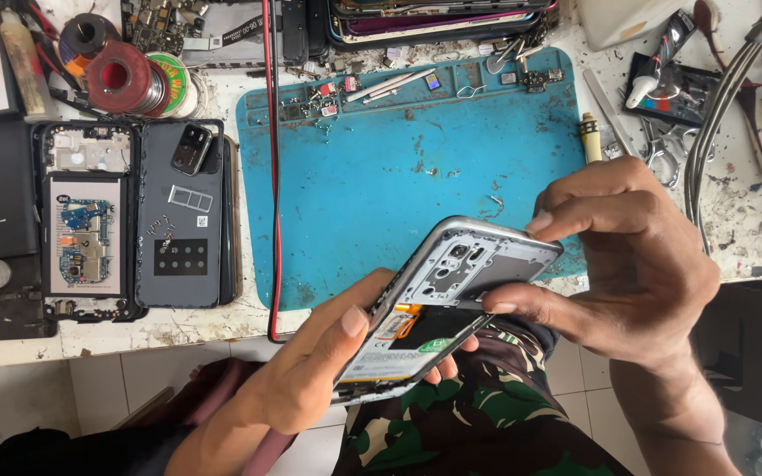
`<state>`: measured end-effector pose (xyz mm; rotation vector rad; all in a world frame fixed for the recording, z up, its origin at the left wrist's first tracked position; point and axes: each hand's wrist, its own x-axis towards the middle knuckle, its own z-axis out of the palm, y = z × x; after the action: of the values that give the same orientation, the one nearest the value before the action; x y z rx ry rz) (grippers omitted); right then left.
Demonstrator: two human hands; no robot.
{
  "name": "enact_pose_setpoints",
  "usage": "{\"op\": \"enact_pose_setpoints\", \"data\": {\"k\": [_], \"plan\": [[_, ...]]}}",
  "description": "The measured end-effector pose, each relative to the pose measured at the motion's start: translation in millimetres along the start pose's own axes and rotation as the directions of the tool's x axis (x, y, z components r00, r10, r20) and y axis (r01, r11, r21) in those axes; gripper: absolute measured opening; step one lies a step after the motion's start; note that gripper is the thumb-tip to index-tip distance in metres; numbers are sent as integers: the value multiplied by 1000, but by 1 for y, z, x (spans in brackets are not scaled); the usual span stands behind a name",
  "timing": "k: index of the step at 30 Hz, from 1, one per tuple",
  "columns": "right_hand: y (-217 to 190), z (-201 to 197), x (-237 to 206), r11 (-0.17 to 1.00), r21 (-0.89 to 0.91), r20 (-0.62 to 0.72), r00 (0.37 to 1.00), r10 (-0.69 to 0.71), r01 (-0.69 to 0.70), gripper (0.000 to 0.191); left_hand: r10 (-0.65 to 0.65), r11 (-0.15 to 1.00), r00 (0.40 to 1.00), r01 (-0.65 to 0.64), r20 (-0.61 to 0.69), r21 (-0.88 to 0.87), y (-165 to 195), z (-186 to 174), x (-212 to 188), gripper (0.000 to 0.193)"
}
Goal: The person unscrews a small screw from an opened smartphone using a screwdriver, then pries and separates the cracked screen assembly from the phone frame by hand, working around the edges and lifting the display off to expose the internal battery and components.
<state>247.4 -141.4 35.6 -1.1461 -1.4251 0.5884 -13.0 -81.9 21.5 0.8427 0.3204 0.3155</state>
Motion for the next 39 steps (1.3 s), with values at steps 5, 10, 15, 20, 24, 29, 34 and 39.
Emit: {"op": "enact_pose_setpoints", "data": {"k": [5, 10, 15, 20, 24, 29, 34, 39], "plan": [[-4, 1, 1, 1000, -8, 3, 1000, 17, -17, 52, -15, 999, 1000, 16, 19, -44, 3, 3, 0, 83], [-11, 0, 8, 996, -88, 19, 1000, 21, -19, 47, -37, 997, 999, 38, 13, -68, 1, 3, 0, 83], [-22, -2, 29, 971, -232, 74, 996, -48, 64, 25, 1, 999, 999, 2, -48, 48, -3, 6, 2, 78], [-37, -4, 47, 954, -286, 169, 985, -39, 87, 8, 22, 982, 995, -3, -101, 191, -4, 12, 6, 70], [-44, -4, 55, 929, -352, 220, 975, -40, 117, 7, 48, 939, 984, 13, -171, 343, -2, 15, 4, 68], [-47, 1, 62, 870, -440, 250, 961, -121, 224, 9, 75, 846, 977, 44, -200, 532, -3, 15, 5, 67], [-40, 1, 58, 884, -421, 240, 965, -108, 204, 8, 13, 909, 980, 72, -201, 411, -5, 13, 6, 67], [-19, -15, 46, 983, -135, 231, 960, 157, -128, 7, -132, 988, 981, 141, -141, 56, -3, 10, 1, 74]]}}
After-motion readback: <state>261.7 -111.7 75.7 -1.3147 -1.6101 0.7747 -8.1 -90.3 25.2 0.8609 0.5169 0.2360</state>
